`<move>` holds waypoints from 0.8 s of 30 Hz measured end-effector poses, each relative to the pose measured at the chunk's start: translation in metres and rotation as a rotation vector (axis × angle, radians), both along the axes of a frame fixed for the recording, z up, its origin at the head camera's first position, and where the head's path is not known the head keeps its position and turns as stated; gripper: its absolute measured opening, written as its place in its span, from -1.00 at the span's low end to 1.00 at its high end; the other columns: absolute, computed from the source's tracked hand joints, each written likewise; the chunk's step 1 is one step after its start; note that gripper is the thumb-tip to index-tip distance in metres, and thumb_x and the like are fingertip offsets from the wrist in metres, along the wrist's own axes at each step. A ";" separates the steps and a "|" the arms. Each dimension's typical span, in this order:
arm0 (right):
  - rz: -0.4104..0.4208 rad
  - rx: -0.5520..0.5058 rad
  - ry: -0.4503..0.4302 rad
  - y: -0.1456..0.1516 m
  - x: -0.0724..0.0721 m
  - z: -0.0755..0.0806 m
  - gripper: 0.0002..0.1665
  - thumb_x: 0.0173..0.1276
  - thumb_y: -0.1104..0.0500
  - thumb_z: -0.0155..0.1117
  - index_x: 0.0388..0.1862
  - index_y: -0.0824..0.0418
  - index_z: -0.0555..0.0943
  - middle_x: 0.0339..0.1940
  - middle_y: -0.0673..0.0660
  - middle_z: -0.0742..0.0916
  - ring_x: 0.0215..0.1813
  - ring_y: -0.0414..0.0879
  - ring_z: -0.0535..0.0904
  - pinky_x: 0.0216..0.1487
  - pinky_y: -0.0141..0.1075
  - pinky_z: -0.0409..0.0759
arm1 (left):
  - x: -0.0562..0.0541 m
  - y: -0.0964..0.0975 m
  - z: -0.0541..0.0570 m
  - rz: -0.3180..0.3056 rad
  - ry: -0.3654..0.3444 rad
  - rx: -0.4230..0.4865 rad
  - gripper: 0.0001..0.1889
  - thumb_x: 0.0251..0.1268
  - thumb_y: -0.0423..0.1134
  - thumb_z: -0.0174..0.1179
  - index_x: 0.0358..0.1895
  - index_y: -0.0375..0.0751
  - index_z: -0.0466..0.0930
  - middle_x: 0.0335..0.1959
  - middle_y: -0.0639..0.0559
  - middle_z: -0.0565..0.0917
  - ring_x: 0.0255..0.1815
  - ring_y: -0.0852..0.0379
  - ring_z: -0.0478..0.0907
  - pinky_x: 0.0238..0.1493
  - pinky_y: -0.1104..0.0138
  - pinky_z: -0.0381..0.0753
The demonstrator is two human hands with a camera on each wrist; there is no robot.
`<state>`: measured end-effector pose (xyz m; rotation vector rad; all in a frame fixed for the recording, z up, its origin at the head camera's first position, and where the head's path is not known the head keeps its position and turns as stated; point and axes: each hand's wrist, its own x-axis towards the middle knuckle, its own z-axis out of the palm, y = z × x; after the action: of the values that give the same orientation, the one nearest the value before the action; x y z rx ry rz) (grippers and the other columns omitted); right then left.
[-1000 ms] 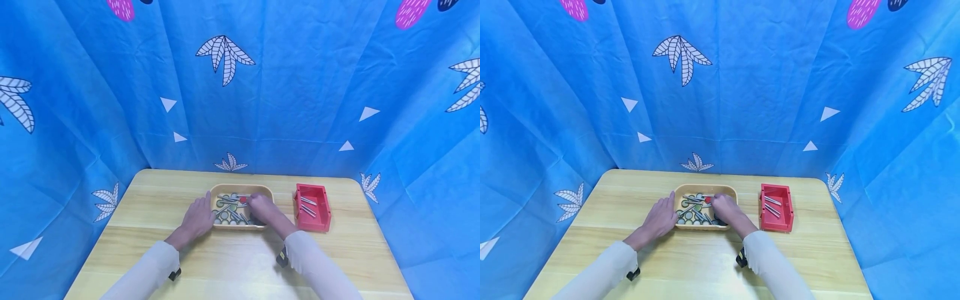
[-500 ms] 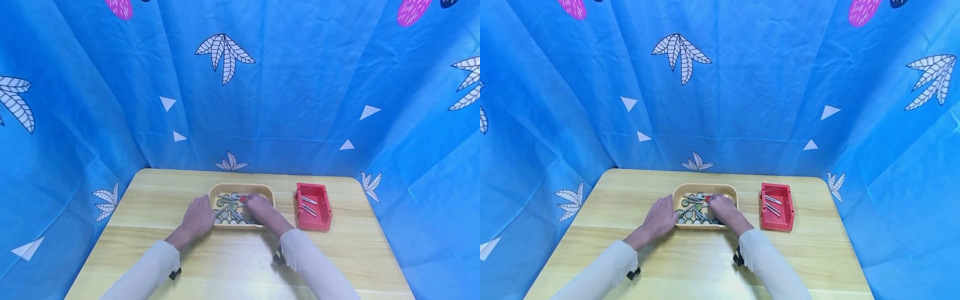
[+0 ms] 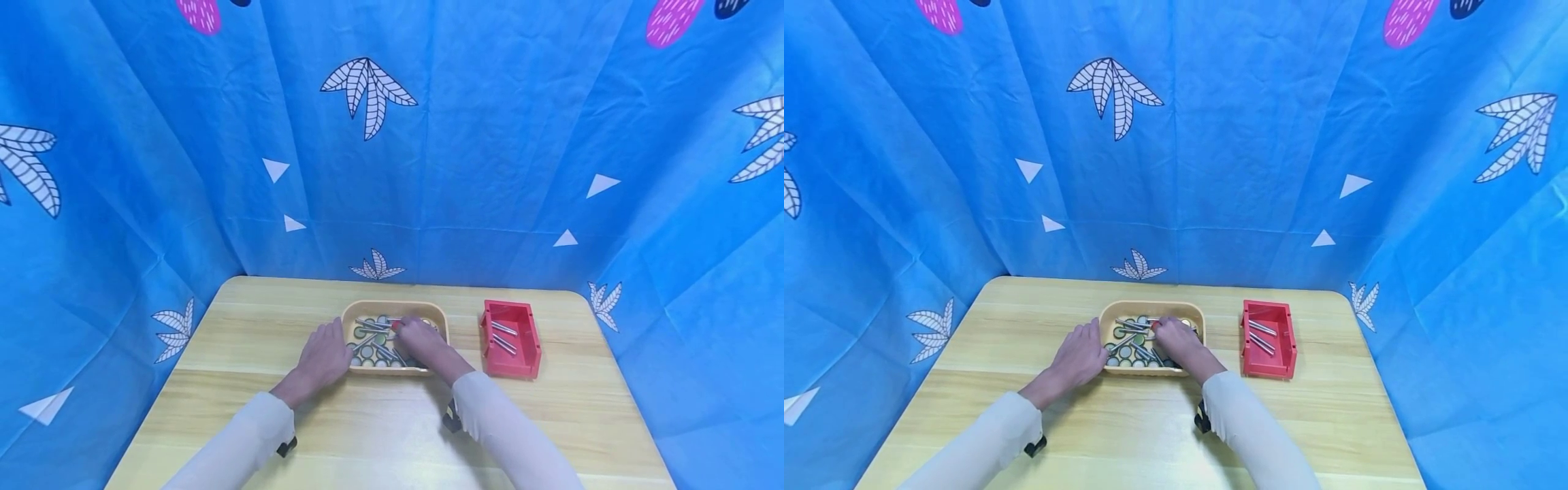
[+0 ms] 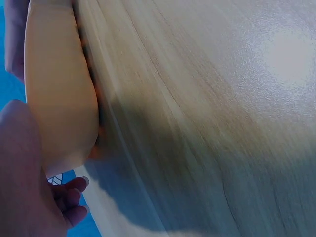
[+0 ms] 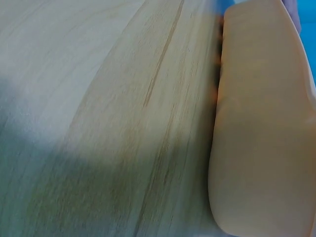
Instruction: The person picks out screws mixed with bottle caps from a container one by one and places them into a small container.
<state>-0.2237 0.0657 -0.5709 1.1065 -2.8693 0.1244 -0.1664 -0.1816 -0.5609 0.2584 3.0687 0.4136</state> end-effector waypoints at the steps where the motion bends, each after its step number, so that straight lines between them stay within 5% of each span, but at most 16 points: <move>1: 0.005 0.005 -0.005 0.000 0.000 0.000 -0.77 0.39 0.27 0.26 -0.04 0.09 0.72 -0.10 0.06 0.78 -0.04 -0.05 0.69 -0.09 -0.29 0.74 | 0.000 0.000 0.000 0.002 -0.004 0.005 -0.24 0.46 -0.12 -0.01 0.54 -0.60 0.09 0.15 -0.37 0.58 0.04 -0.15 0.47 0.13 0.03 0.52; 15: 0.064 0.120 0.109 0.002 0.001 -0.001 -0.79 0.43 0.19 0.15 -0.04 0.17 0.65 -0.21 0.09 0.68 -0.10 -0.04 0.55 0.02 -0.20 0.61 | 0.002 0.002 0.001 -0.004 0.024 -0.011 -0.24 0.45 -0.11 -0.01 0.53 -0.61 0.10 0.15 -0.39 0.58 0.08 -0.19 0.48 0.17 -0.01 0.54; 24: 0.136 0.162 0.147 0.010 0.002 0.010 -0.53 0.06 0.19 0.43 0.00 0.30 0.66 -0.16 0.14 0.68 -0.03 0.02 0.56 0.26 -0.14 0.59 | 0.002 0.001 0.001 0.007 0.022 -0.005 -0.24 0.40 -0.12 0.02 0.52 -0.60 0.12 0.08 -0.35 0.60 0.00 -0.15 0.48 0.10 0.02 0.55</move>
<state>-0.2216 0.0761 -0.5609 1.2798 -2.7133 -0.1783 -0.1649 -0.1803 -0.5599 0.2536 3.0925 0.4056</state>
